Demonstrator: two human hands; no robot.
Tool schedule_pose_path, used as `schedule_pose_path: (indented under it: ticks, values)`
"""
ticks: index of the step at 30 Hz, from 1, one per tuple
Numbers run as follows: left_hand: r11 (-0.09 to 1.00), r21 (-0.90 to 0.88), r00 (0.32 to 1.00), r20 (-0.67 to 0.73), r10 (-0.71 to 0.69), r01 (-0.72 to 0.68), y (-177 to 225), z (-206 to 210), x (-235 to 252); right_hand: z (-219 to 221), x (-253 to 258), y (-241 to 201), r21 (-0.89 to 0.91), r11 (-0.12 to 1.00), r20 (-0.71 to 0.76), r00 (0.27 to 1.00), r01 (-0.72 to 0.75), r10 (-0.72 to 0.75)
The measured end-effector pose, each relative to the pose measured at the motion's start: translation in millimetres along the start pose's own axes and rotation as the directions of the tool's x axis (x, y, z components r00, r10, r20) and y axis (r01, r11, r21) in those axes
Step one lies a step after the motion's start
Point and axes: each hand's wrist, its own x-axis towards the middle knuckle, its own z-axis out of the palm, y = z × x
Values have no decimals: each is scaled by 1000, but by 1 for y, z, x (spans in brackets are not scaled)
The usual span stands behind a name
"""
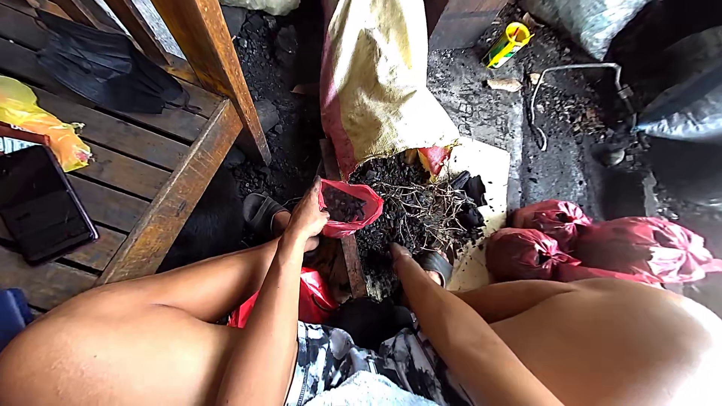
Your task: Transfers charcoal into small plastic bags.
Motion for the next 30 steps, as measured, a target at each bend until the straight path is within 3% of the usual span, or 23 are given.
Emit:
schedule_pose_path:
  ticks: [3, 6, 11, 17, 19, 25, 30]
  values:
    - [1000, 12, 1000, 4, -8, 8, -1, -1, -2, -1, 15, -15, 143, 989, -100, 994, -31, 46]
    - [999, 36, 1000, -18, -23, 24, -6, 1, -1, -10, 15, -30, -18, 1000, -153, 988, 22, -24]
    - [1000, 18, 1000, 1, -8, 8, -3, 1, 0, -5, 27, -46, -239, 926, -95, 942, 292, -322]
    - [1000, 6, 1000, -16, 0, 0, -10, 6, 3, -9, 21, -54, -428, 819, -70, 889, 383, -453]
    - [1000, 9, 1000, -12, 1, -1, -8, 4, 1, -20, 16, -60, -477, 776, -17, 878, 413, -478]
    - [1000, 27, 1000, 1, -3, 3, -3, 0, 0, -49, 11, -88, -613, 562, 340, 828, 555, -447]
    - [1000, 25, 1000, -4, -4, 4, -3, 1, -1, -70, -1, -102, -536, 595, 394, 801, 599, -452]
